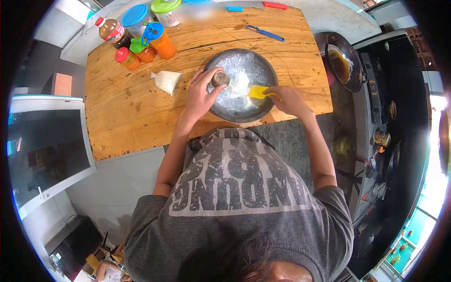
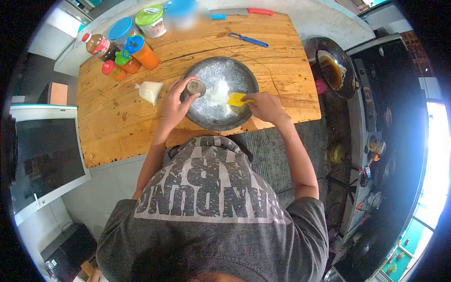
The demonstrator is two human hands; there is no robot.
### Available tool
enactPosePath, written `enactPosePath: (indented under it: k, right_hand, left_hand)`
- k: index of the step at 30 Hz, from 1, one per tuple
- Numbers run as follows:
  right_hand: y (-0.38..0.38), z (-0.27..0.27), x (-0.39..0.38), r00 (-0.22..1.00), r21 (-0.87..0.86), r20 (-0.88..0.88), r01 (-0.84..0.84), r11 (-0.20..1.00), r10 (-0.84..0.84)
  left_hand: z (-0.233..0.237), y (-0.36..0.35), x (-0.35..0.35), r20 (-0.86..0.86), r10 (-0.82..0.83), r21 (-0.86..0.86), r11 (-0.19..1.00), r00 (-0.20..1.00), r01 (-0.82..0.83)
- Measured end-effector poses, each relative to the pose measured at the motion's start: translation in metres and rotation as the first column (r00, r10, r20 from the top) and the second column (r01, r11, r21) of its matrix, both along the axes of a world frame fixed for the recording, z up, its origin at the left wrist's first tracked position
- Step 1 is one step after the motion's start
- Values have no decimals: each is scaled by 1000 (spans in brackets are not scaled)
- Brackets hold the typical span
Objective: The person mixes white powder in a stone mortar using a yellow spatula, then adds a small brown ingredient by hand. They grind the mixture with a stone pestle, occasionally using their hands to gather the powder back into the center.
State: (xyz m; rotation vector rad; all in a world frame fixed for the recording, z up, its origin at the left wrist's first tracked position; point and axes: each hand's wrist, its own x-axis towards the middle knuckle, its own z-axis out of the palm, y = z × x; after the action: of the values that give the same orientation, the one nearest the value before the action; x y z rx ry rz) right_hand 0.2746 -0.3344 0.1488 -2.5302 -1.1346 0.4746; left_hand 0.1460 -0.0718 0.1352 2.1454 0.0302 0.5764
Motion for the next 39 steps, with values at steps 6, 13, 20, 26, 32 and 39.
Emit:
enactPosePath:
  k: [6, 13, 20, 26, 32, 39]
  right_hand:
    - [-38, 11, -6, 998, -91, -39, -52, 995, 49]
    - [-1, -1, -34, 996, 28, -1, 94, 995, -94]
    - [-15, 25, -51, 994, -125, -68, 80, 989, -89]
    - [20, -6, -62, 985, 33, 18, 174, 984, -174]
    - [-2, 28, -68, 988, -63, -42, 148, 987, -151]
    - [21, 1, -77, 973, 1, 9, 230, 973, -230]
  left_hand:
    - [-3, 3, 0, -24, -5, 4, 1000, 1000, 5]
    - [3, 2, 1, -31, -18, 13, 1000, 999, 19]
    - [0, 2, 0, -31, -39, 11, 999, 999, 39]
    - [3, -4, 1, -9, -35, 11, 999, 999, 36]
    - [2, 0, 0, -4, -50, 21, 999, 999, 50]
    - [0, -2, 1, -15, -28, -4, 1000, 999, 28]
